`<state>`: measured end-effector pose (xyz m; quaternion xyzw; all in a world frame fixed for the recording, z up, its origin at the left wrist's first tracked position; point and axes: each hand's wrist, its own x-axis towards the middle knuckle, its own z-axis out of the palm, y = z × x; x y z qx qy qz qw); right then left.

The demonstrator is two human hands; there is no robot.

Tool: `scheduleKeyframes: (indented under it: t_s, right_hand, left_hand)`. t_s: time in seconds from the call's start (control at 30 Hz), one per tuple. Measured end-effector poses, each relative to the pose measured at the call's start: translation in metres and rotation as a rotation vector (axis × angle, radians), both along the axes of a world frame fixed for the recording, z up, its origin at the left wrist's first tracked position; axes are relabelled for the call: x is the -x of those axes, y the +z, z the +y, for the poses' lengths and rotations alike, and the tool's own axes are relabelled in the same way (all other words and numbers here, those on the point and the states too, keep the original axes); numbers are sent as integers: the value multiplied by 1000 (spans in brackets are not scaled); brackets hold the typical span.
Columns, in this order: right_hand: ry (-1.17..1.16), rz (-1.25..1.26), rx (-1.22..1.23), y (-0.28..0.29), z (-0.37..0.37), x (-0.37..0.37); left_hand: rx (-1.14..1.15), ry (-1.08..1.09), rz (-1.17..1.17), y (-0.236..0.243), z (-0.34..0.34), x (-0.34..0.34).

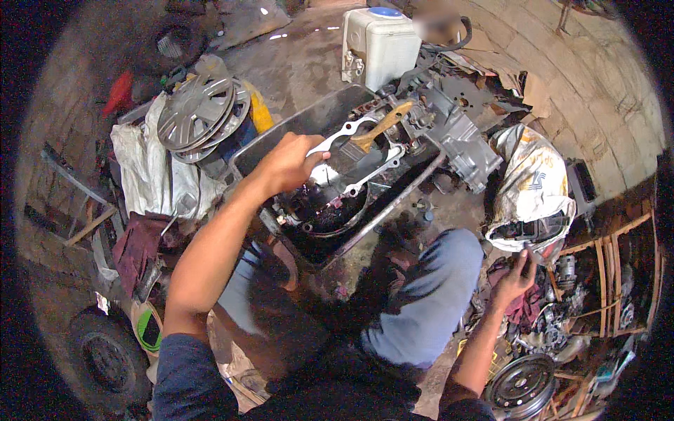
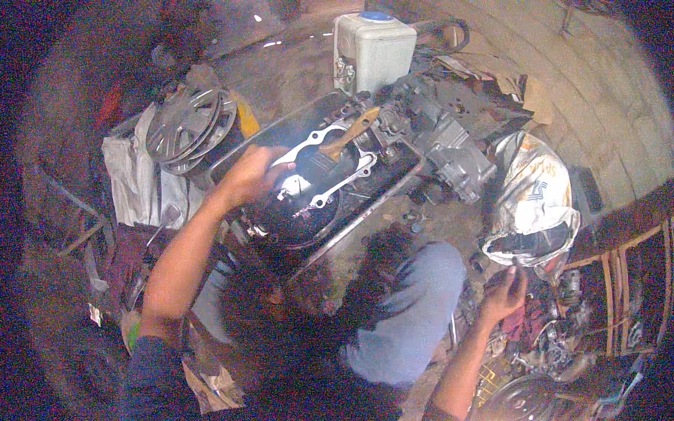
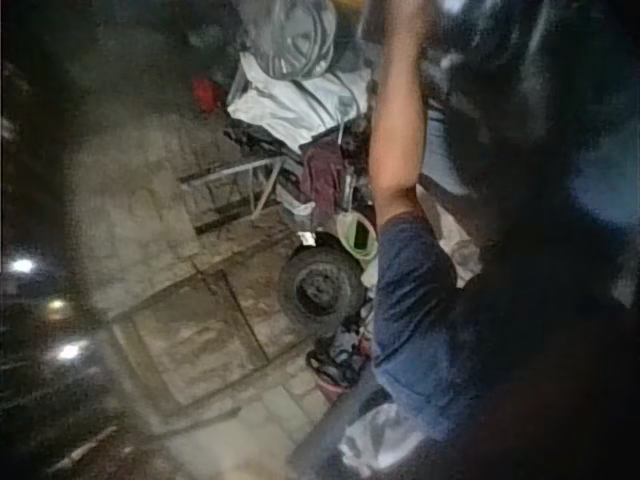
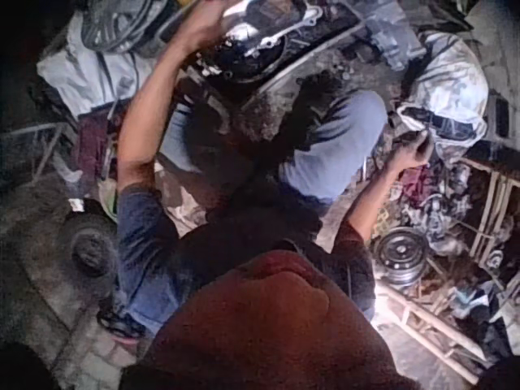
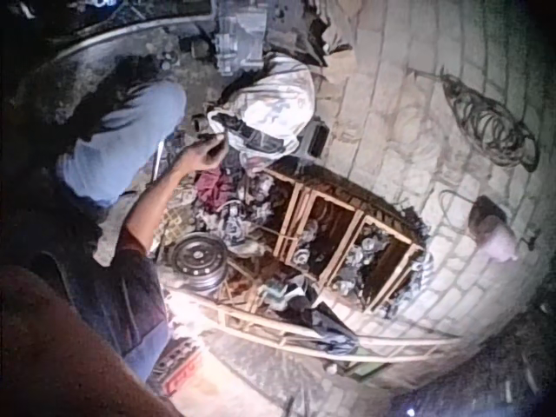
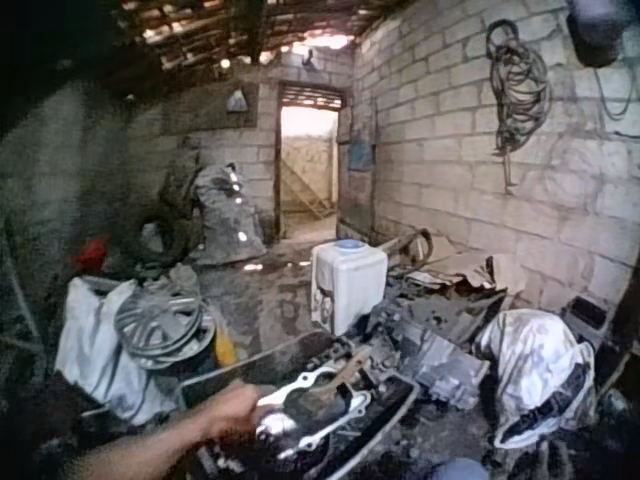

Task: The person scrubs a metallic engine part with a brush and a cloth in a cluttered workshop. They repeatedly scrub the surface and wipe it down.

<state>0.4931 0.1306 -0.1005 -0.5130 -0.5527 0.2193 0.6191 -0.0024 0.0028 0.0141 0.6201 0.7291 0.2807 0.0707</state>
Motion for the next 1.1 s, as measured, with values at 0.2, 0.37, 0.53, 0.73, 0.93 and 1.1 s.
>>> scheduleKeyframes:
  t_s: [0.2, 0.37, 0.53, 0.73, 0.93, 1.1]
  right_hand:
    - [123, -140, -156, 99, 2, 77]
    - [637, -201, 131, 121, -14, 176]
    - [823, -462, -105, 72, -44, 242]
    - [804, -556, -305, 50, -51, 257]
    - [873, -650, -345, 55, -59, 261]
    - [800, -583, -396, 45, -50, 266]
  left_hand:
    - [-75, -58, 19, -7, -9, 4]
    - [-69, -182, -44, -10, -3, 20]
    - [-173, -406, -171, -14, 10, 35]
    - [-233, -354, -356, -38, 21, 33]
    - [-74, -240, -521, -39, 20, 35]
    - [-15, -158, -487, -31, 17, 28]
